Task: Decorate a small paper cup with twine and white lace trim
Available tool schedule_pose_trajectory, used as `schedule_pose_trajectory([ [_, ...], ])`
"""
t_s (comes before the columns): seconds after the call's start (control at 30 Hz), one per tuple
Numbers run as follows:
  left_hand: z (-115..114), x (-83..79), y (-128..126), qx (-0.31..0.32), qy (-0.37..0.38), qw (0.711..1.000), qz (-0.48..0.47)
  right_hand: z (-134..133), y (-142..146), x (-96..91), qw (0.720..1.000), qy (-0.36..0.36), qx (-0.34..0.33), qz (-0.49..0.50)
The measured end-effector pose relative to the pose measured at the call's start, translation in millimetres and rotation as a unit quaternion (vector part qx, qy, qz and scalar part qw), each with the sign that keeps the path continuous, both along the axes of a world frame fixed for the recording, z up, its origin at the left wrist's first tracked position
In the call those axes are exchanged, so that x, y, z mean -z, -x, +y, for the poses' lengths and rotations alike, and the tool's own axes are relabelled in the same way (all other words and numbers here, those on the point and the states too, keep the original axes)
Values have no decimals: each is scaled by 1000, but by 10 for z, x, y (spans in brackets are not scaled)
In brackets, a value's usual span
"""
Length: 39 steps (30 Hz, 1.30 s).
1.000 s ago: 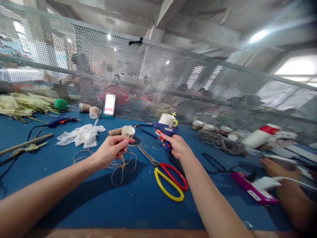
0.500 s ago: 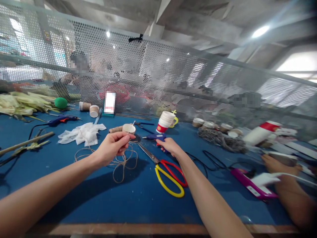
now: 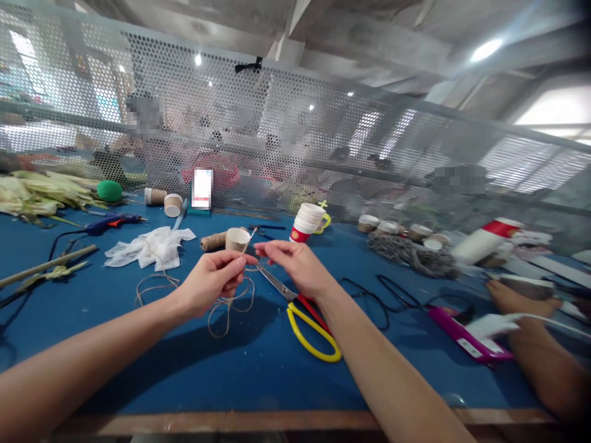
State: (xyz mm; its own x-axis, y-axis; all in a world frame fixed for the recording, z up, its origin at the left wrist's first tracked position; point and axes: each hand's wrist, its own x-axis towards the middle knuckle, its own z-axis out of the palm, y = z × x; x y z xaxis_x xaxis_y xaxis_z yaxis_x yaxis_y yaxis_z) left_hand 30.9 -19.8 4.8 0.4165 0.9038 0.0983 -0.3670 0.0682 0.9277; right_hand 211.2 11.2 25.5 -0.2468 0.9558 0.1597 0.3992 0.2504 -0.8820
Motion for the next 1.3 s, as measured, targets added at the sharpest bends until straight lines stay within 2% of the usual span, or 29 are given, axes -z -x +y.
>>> schedule_pose_trajectory([
  [0.07, -39, 7, -40, 8, 7, 1000, -8, -135, 203, -14, 987, 21, -62, 148],
  [0.13, -69, 24, -70, 14, 8, 1000, -9, -216, 344, 1, 972, 34, -61, 225],
  [0.23, -72, 65, -86, 13, -6, 1000, 1, -248, 411, 8, 962, 34, -36, 267],
  [0.33, -7, 105, -61, -11, -15, 1000, 11, -236, 338, -61, 957, -32, 0, 289],
  [0.47, 133, 106, 11, -75, -23, 996, 47, -257, 179, -183, 959, -102, 41, 262],
  [0.53, 185, 73, 41, -99, -33, 992, 77, -290, 140, -193, 969, -111, 41, 218],
  [0.63, 223, -5, 58, -99, -75, 981, 150, -338, 160, -144, 982, -105, 34, 156],
  [0.77, 241, -125, 41, -79, -204, 932, 291, -359, 238, -76, 988, -93, 2, 127],
  [0.87, 236, -212, 18, -74, -253, 910, 319, -352, 252, -53, 989, -80, -1, 128],
  [0.93, 216, -256, 0, -72, -241, 921, 297, -347, 243, -36, 988, -68, 7, 141],
  [1.07, 172, -262, -29, -64, -155, 961, 221, -349, 234, 11, 982, -50, 20, 181],
  [1.13, 175, -231, -32, -63, -136, 965, 216, -354, 242, 33, 979, -41, 20, 199],
  [1.3, 220, -188, -16, -83, -150, 960, 220, -359, 263, 71, 972, -12, 2, 233],
])
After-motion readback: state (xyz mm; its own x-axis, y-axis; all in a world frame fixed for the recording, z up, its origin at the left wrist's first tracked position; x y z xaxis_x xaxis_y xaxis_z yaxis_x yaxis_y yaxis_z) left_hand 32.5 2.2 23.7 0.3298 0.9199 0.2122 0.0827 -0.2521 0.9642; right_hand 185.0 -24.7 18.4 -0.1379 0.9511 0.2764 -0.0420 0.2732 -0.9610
